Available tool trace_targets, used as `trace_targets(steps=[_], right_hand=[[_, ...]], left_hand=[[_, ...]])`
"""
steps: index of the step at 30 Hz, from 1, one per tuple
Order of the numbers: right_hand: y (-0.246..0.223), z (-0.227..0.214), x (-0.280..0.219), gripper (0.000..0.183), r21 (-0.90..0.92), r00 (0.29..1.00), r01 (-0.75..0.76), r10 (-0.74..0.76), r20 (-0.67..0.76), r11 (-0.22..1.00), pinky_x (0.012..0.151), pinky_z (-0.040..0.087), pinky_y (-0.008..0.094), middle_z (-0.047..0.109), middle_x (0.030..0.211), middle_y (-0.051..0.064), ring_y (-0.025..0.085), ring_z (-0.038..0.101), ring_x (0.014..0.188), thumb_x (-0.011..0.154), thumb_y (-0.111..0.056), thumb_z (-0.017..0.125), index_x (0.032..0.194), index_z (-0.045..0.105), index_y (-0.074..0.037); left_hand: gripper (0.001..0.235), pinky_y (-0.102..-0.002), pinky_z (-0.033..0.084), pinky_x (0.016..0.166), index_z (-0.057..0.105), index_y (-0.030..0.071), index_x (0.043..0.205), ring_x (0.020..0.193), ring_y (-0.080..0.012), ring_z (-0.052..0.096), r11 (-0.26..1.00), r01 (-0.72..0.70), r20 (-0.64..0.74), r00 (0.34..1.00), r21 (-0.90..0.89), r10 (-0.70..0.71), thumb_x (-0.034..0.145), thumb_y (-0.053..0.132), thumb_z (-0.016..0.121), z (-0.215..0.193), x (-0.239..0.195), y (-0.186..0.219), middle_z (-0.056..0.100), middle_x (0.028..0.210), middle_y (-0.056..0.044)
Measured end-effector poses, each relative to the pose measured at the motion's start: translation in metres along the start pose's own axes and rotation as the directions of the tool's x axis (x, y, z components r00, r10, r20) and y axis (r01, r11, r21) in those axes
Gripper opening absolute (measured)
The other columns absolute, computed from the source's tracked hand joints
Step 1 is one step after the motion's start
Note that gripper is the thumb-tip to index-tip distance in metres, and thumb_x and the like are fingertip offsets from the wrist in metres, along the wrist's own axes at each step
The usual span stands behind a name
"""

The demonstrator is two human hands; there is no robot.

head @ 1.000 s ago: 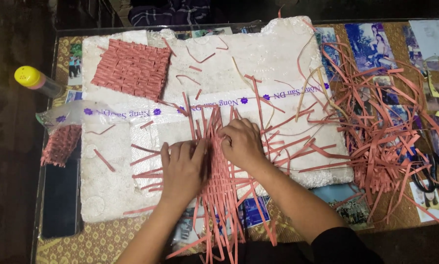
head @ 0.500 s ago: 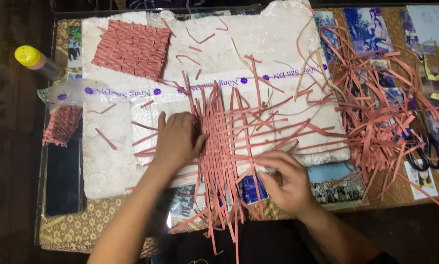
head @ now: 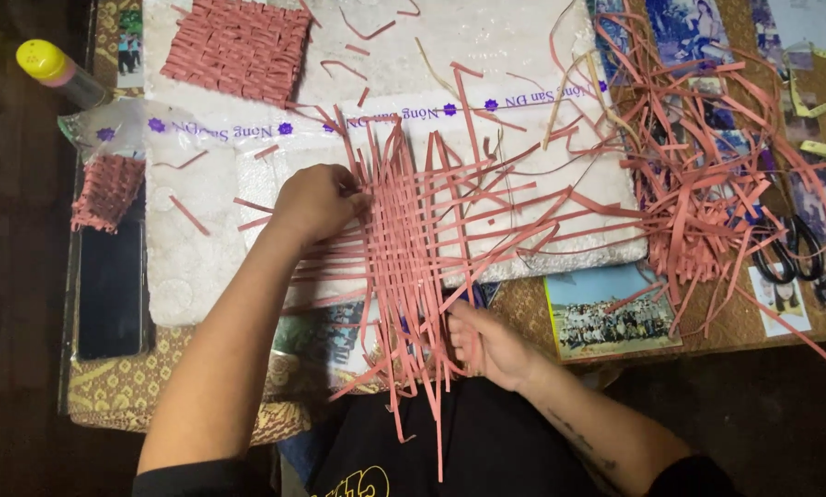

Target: The person weaves pink plastic straps by hand on a table, interlacing them in an over-under pattern to form a flat woven mat. The hands repeatedly pick up straps and thread them through the existing weave, gradually expanding the mat's size.

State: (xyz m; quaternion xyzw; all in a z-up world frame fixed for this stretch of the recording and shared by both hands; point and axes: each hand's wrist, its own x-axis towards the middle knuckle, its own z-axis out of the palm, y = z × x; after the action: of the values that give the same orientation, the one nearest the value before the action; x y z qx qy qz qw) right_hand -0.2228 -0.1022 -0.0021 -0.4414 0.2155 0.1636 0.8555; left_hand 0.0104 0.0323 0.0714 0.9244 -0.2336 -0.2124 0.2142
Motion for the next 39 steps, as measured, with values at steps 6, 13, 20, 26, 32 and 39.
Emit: trace_targets(steps=[6, 13, 20, 26, 32, 39], right_hand=[[-0.054, 0.025, -0.017, 0.046, -0.152, 0.997, -0.028, 0.017, -0.075, 0.988, 0.042, 0.041, 0.016, 0.046, 0.063, 0.002, 0.009, 0.045, 0.05, 0.079, -0.01, 0.053, 0.12, 0.038, 0.006], [-0.09, 0.031, -0.006, 0.026, -0.457, 0.984, 0.178, -0.153, 0.092, 0.871, 0.042, 0.041, 0.02, 0.054, 0.063, 0.006, 0.009, 0.048, 0.047, 0.078, -0.011, 0.057, 0.099, 0.054, 0.005], [-0.161, 0.026, -0.028, 0.018, -0.744, 0.982, 0.174, -0.053, 0.183, 0.646, 0.063, 0.049, 0.029, 0.066, 0.074, 0.007, 0.013, 0.057, 0.063, 0.07, -0.011, 0.065, 0.086, 0.063, -0.002], [-0.22, 0.055, -0.033, 0.012, -0.948, 0.985, -0.077, 0.171, -0.024, 0.309, 0.055, 0.05, 0.029, 0.069, 0.063, 0.009, 0.016, 0.059, 0.051, 0.071, -0.011, 0.065, 0.075, 0.069, -0.001], [-0.244, 0.068, 0.002, 0.015, -0.969, 0.931, -0.184, 0.289, -0.225, -0.163, 0.048, 0.039, 0.028, 0.055, 0.046, 0.006, 0.016, 0.043, 0.039, 0.074, -0.023, 0.065, 0.076, 0.071, -0.009], [-0.226, 0.06, 0.068, 0.033, -0.886, 0.943, -0.048, 0.272, -0.192, -0.461, 0.068, 0.047, 0.035, 0.065, 0.073, 0.014, 0.029, 0.062, 0.073, 0.062, -0.028, 0.069, 0.083, 0.067, -0.003]], left_hand=[[0.023, -0.042, 0.042, 0.076, 0.063, 0.008, 0.089, 0.085, -0.0336, 0.059, 0.993, -0.003, -0.043, 0.999, -0.116, -0.003, 0.072, 0.023, 0.062, -0.007, -0.011, -0.005, 0.064, 0.077, -0.01], [0.014, -0.036, 0.044, 0.071, 0.06, 0.009, 0.085, 0.076, -0.0295, 0.061, 0.969, -0.011, -0.055, 0.998, -0.246, -0.003, 0.072, 0.017, 0.06, -0.021, -0.031, -0.015, 0.063, 0.071, -0.009], [0.01, -0.024, 0.044, 0.059, 0.056, 0.005, 0.082, 0.056, -0.0157, 0.06, 0.868, -0.112, -0.162, 0.986, -0.483, 0.037, 0.078, 0.015, 0.058, -0.056, -0.09, 0.015, 0.058, 0.059, -0.008], [0.013, -0.024, 0.049, 0.055, 0.054, 0.004, 0.085, 0.054, -0.0136, 0.058, 0.662, -0.225, -0.223, 0.971, -0.715, 0.09, 0.082, 0.017, 0.053, -0.04, -0.137, 0.022, 0.058, 0.06, -0.007], [0.006, -0.021, 0.036, 0.041, 0.056, 0.01, 0.083, 0.036, -0.0049, 0.041, 0.634, -0.194, -0.221, 0.975, -0.749, 0.037, 0.08, 0.011, 0.051, 0.01, -0.148, 0.008, 0.054, 0.05, 0.003], [0.012, -0.028, 0.046, 0.051, 0.063, 0.007, 0.077, 0.052, -0.0178, 0.06, 0.73, 0.074, -0.115, 0.972, -0.679, -0.206, 0.075, 0.019, 0.06, 0.051, -0.134, -0.014, 0.065, 0.056, -0.007]])
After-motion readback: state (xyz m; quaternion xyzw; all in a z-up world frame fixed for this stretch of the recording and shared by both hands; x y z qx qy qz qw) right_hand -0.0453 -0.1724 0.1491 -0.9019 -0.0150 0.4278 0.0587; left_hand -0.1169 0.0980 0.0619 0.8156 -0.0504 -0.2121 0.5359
